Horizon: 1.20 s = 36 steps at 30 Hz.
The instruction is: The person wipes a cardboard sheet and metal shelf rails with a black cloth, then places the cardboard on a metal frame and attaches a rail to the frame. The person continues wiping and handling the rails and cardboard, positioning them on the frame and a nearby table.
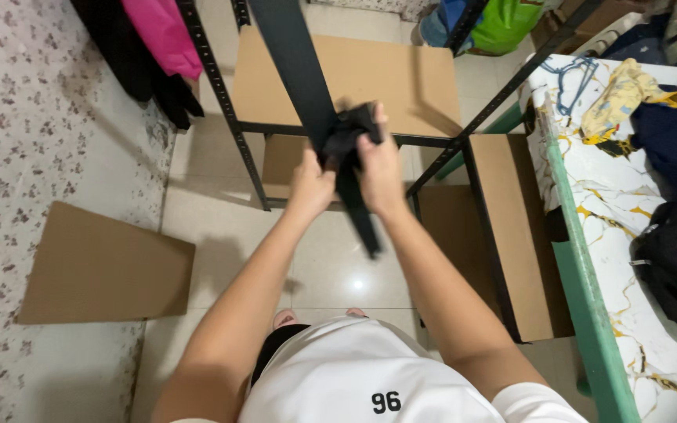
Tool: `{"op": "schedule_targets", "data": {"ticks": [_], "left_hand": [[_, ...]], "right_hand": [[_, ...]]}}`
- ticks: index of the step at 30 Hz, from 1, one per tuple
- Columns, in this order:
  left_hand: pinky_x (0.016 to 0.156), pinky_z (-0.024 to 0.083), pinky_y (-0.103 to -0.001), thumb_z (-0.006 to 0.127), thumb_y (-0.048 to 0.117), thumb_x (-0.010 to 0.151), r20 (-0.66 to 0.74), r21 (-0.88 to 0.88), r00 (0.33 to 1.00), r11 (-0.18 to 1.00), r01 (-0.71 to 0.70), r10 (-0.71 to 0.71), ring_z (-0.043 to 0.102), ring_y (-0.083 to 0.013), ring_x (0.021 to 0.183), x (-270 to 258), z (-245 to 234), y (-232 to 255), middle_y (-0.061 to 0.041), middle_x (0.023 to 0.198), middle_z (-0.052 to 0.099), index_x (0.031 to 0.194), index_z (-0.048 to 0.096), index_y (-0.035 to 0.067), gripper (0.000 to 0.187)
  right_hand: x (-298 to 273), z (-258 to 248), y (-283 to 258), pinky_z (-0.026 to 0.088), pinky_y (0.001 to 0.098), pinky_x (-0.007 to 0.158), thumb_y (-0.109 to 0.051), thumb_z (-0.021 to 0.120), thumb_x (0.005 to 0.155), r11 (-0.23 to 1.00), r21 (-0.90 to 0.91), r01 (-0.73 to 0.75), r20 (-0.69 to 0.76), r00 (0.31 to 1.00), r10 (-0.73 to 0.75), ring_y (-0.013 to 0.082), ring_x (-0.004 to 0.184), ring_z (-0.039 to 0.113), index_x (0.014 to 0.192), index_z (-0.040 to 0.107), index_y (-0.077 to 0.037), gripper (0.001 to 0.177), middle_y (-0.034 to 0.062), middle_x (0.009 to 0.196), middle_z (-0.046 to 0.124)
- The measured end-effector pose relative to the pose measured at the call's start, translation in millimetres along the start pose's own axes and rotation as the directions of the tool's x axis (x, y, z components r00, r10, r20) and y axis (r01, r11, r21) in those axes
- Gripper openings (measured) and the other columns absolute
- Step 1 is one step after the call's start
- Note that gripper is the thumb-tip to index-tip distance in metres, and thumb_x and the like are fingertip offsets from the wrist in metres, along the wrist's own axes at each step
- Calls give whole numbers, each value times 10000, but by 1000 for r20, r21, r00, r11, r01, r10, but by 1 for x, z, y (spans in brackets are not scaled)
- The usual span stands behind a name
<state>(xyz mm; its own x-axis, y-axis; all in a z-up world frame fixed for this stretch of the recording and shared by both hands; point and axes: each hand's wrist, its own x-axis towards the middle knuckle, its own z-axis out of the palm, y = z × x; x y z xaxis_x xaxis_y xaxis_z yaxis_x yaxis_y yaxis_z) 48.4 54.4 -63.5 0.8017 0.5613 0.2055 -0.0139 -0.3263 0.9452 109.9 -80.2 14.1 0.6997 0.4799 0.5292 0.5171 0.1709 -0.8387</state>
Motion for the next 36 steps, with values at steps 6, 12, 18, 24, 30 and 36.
{"op": "schedule_targets", "data": {"ticks": [6,12,18,24,30,36], "left_hand": [[1058,491,-417,526,122,1080,-43,-503,999,864,-5,-19,599,-294,1314,-22,-4,16,-162,1483,585,1545,410,67,483],[897,594,-487,493,327,1032,-25,-841,906,499,210,-423,703,-267,1052,-32,-61,7,-113,1278,617,1442,385,136,465],[853,567,-452,523,334,1076,2,-829,936,523,199,-353,673,-258,979,-58,-38,-23,-93,1281,613,1452,409,103,456],[1033,504,-518,589,339,1092,-57,-918,946,390,76,-319,594,-317,1239,-65,-27,-37,-139,1402,561,1474,360,99,505],[1036,520,-582,552,365,1008,-5,-919,919,364,151,-393,613,-383,1250,-75,-57,-5,-134,1425,536,1479,324,209,546],[1028,521,-552,543,370,1027,-43,-880,929,455,139,-368,634,-348,1208,-93,-15,29,-129,1414,545,1447,346,179,502]], "right_hand": [[-25,53,-3,195,517,1309,-128,531,1083,895,-432,110,94,993,-76,377,1596,311,1552,512,-122,470,135,1662,441],[-79,2,25,253,504,1264,38,466,753,745,-666,-24,-30,1000,6,351,1469,432,1410,576,-74,675,181,1505,548],[-99,21,59,213,538,1282,-85,483,1012,733,-579,-358,-432,897,96,327,1518,395,1507,496,-86,495,161,1561,518],[-118,81,49,166,551,1282,-107,599,898,639,-763,92,40,995,-96,328,1572,286,1580,420,-205,711,160,1668,366],[-141,-45,60,166,547,1270,-134,626,900,610,-740,-283,-321,946,50,377,1533,302,1559,388,-44,707,173,1624,387],[-153,-53,86,141,547,1226,-177,631,1013,531,-575,-623,-666,733,139,501,1502,231,1509,303,129,669,377,1612,267]]}}
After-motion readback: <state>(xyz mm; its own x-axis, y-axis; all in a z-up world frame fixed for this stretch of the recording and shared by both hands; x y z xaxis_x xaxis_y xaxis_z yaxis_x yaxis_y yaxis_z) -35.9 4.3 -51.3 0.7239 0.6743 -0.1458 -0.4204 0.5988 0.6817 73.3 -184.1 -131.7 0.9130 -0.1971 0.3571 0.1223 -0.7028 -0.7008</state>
